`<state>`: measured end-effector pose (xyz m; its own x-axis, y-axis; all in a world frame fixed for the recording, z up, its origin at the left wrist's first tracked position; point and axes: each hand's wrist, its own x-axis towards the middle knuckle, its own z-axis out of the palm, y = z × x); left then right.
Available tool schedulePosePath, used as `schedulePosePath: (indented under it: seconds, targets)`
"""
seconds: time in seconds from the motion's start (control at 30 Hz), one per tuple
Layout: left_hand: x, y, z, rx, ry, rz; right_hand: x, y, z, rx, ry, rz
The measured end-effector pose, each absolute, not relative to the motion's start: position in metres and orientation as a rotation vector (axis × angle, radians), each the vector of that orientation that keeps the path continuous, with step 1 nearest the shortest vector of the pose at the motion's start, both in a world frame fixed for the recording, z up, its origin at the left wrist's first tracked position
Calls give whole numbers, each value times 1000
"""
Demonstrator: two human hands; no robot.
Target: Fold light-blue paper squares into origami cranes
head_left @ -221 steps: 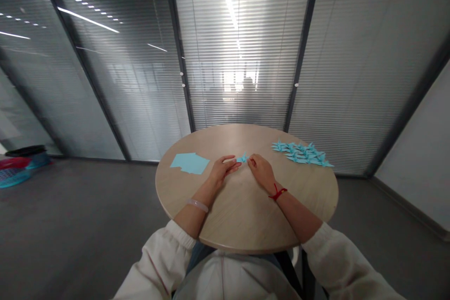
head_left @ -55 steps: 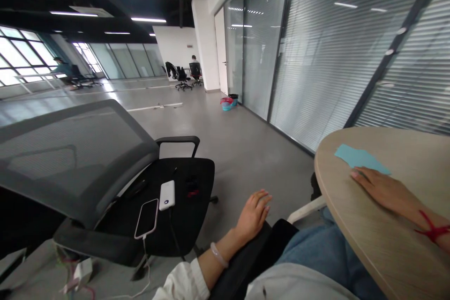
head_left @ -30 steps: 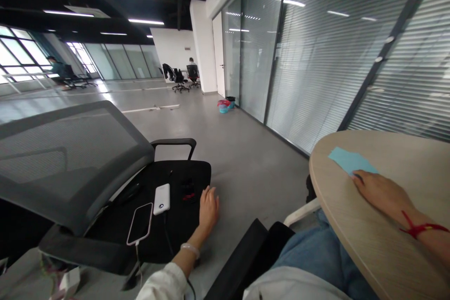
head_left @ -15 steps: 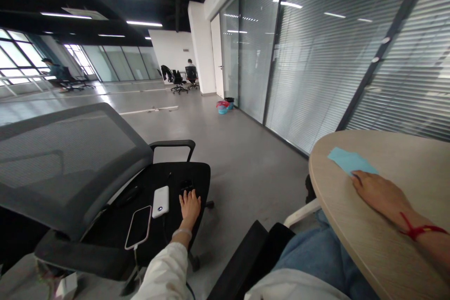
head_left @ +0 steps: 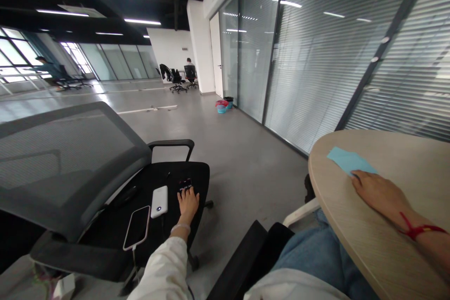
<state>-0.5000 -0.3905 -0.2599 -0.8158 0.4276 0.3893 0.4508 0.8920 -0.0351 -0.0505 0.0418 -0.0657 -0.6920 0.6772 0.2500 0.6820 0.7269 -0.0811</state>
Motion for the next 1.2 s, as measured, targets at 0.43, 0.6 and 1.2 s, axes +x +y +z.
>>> schedulePosePath:
  seconds: [0.43,0.6,1.2]
  targets:
    - [-396,-279,-184,-1393,-2422,-572,-51,34,-57,-1193,-2743,-223]
    - [-351,-241,-153,-1772,-2291,-816,-46,41,-66,-1148,-2672,-199]
    - [-226,-193,-71,-2013,-2019,-1104,29,29,-42,-1129,-2437,60]
